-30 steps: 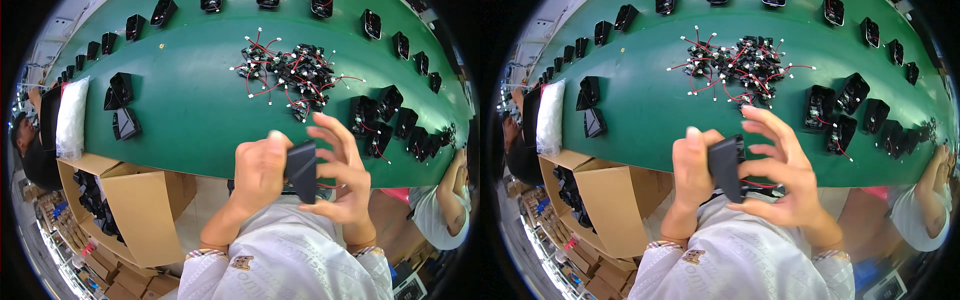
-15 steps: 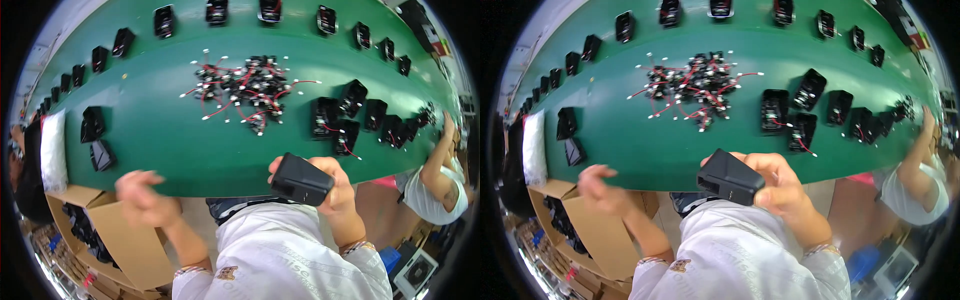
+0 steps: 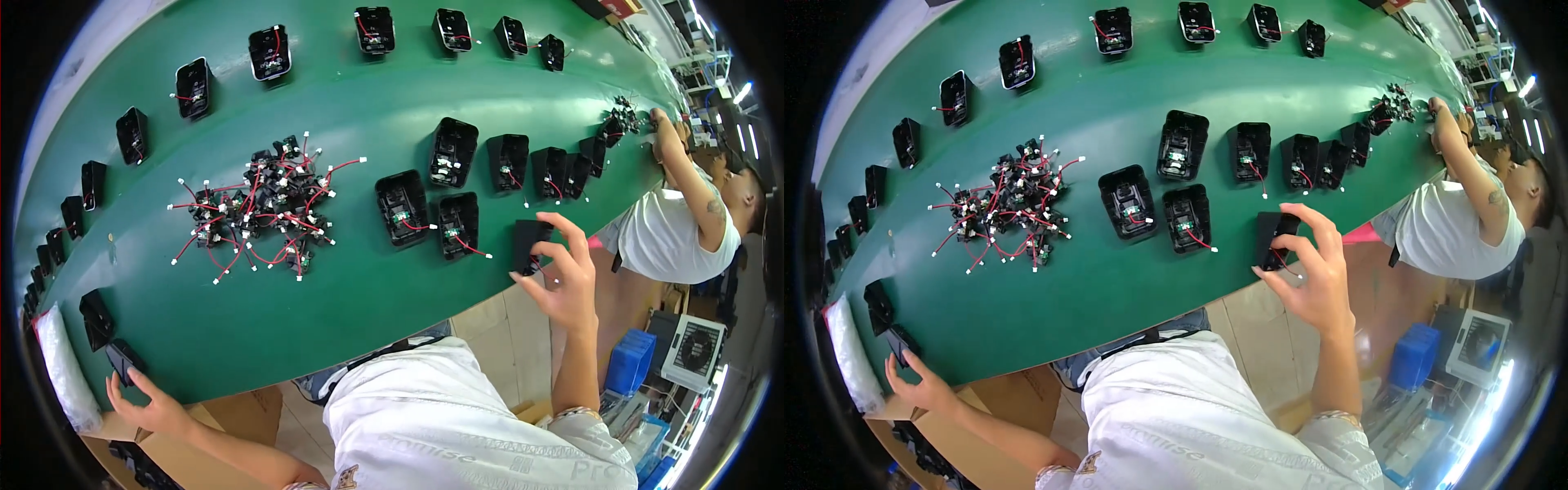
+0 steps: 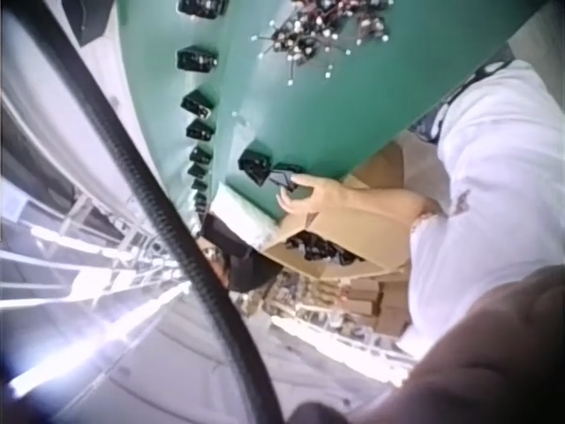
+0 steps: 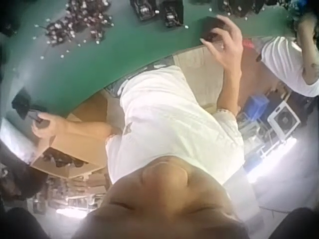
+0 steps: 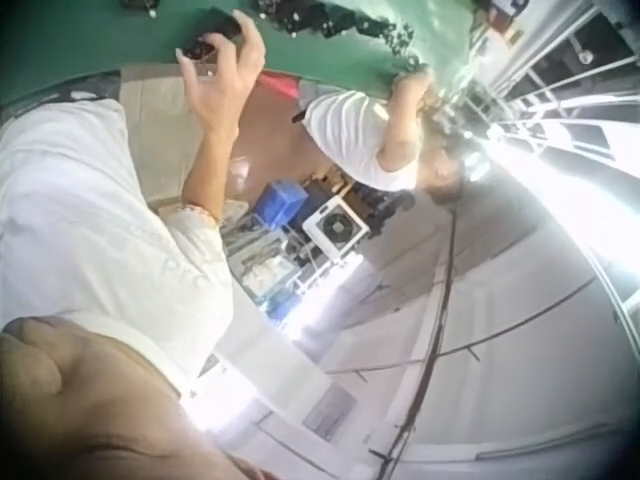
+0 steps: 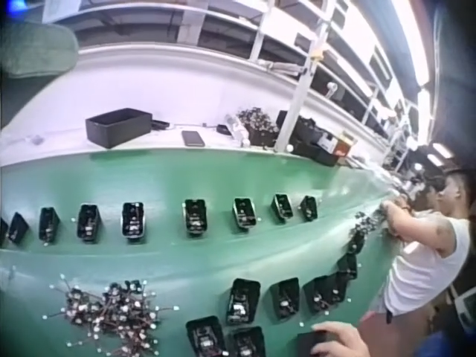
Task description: The person assembles electronic components and wires into plastic housings by hand, taking parts from cardboard boxes and fitting them together.
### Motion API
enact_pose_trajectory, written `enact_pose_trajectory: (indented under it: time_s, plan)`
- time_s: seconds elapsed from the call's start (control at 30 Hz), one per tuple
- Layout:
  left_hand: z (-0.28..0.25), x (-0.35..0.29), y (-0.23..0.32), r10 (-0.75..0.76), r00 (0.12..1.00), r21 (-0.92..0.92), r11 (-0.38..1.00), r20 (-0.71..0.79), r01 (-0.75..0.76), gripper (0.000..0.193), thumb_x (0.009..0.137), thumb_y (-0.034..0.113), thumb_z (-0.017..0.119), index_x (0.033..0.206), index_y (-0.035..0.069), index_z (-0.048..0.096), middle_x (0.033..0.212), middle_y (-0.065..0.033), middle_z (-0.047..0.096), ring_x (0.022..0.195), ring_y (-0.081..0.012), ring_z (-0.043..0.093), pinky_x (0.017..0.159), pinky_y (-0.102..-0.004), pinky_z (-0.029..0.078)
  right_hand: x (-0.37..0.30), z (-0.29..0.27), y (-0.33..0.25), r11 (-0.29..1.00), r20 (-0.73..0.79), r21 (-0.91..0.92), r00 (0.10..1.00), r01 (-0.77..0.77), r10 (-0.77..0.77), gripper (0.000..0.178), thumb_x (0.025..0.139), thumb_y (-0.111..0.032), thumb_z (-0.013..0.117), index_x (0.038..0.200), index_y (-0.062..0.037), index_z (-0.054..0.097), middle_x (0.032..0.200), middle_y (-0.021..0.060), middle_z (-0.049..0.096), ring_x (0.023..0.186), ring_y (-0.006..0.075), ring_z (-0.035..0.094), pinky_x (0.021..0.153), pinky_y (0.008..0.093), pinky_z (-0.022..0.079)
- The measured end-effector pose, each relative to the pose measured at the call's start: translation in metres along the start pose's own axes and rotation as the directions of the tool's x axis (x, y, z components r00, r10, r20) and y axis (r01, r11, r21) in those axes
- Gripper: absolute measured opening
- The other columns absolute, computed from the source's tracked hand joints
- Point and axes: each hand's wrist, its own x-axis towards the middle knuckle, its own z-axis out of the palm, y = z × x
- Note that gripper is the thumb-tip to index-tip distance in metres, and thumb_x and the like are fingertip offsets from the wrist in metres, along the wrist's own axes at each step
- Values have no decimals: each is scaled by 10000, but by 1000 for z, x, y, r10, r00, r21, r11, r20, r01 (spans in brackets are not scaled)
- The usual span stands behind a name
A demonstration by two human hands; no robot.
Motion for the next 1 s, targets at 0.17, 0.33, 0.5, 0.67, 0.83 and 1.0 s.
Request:
enact_pose_trajectory:
  time_s: [0.17,0.33,0.5,0.67,0.83,1.0]
  plan:
    - [6,-11,17,-14,994,-92,995,108,24,278,910,130,687,1142,-8,619,1253,-157,584,1158,-307,552,1015,-412,425,10,-1,10,998,23,-58,1000,-4,5,405,550,-55,859,884,-43,631,1343,142,539,1215,339,517,993,441,438]
    - [4,-11,35,-104,990,-199,973,93,121,189,867,59,709,1017,-1,609,1185,-134,601,1113,-297,566,977,-419,441,19,-7,5,992,128,-102,990,74,-61,426,585,-125,846,953,-52,644,1409,153,489,1271,358,468,1009,442,419]
    - [-8,-16,60,-39,987,-336,938,154,89,175,825,-1,727,878,22,562,1108,-122,617,1111,-310,584,982,-431,434,6,-19,-29,993,-28,-114,1000,-14,11,338,667,-76,773,971,-2,645,1375,202,510,1254,377,507,1029,451,397]
    - [-10,-28,90,97,971,-547,837,219,39,284,697,-11,800,858,46,573,1059,-97,622,1133,-357,570,979,-460,432,12,25,-102,790,-36,604,995,99,-97,267,739,-42,745,983,22,658,1062,172,663,869,244,646,744,320,506]
    - [-11,-28,81,168,963,-593,805,211,-11,734,579,312,924,1174,59,575,1333,-150,510,1287,-390,453,1045,-495,385,65,109,-171,847,50,528,993,68,-110,340,753,-123,838,1012,-17,645,775,28,669,583,70,594,497,207,422]
    - [-16,-27,105,151,881,-537,833,448,130,957,567,402,920,1362,83,491,1461,-171,409,1337,-382,398,1098,-491,334,86,121,-173,922,12,386,1000,-26,23,363,727,-192,872,905,-8,614,607,-17,516,466,30,419,458,193,363]
